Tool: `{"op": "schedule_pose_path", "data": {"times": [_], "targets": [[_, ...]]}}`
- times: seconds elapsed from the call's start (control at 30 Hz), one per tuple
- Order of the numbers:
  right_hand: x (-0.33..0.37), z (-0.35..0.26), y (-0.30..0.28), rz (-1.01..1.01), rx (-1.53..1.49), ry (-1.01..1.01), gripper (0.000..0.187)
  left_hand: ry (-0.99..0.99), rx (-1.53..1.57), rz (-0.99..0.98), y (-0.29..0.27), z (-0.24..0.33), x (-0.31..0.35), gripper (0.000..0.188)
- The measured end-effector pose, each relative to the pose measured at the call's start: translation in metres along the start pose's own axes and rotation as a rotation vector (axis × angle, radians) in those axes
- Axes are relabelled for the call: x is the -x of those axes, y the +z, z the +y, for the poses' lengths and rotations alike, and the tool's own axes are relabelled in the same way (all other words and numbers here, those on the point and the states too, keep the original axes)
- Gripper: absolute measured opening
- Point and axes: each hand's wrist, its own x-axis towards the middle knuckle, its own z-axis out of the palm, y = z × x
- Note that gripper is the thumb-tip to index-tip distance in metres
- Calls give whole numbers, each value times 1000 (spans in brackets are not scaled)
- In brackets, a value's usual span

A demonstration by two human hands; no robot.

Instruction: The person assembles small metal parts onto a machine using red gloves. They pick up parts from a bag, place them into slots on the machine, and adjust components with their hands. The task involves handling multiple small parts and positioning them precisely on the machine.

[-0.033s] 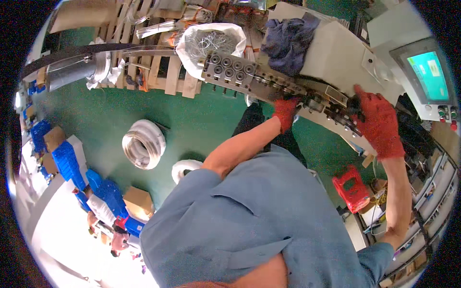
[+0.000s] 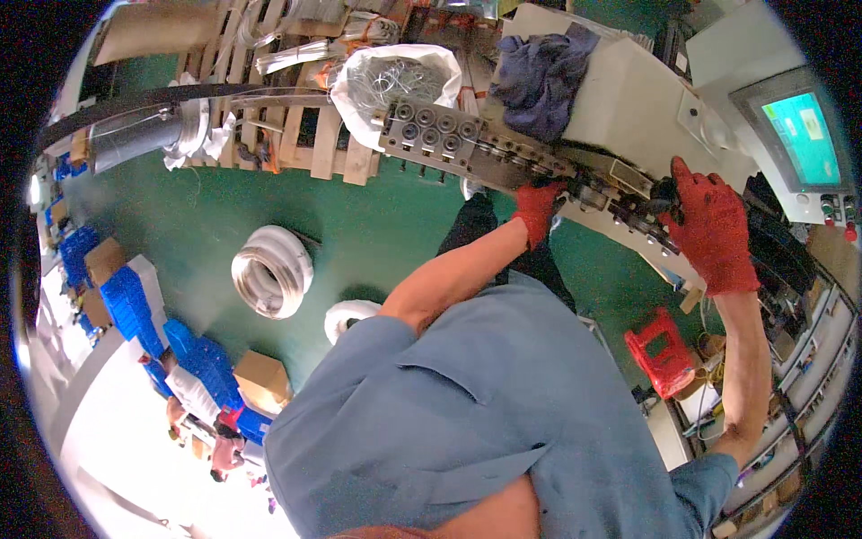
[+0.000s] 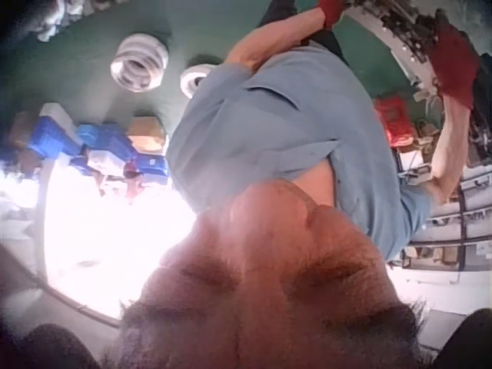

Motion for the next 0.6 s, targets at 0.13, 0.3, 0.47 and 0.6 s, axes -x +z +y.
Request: {"op": "schedule_pose_path", "data": {"times": [0.13, 0.3, 0.47, 0.6], "targets": [[10, -24, -14, 340, -65, -253, 73, 387, -392, -118, -14, -14, -14, 42], [10, 4, 9, 287, 219, -428, 73, -44, -46, 6, 1, 6, 3, 37], [9, -4, 4, 164, -24, -142, 72, 316, -211, -70, -11, -16, -12, 33], [13, 3, 15, 292, 43, -193, 71, -11, 3, -63, -4, 3, -2, 34]]}}
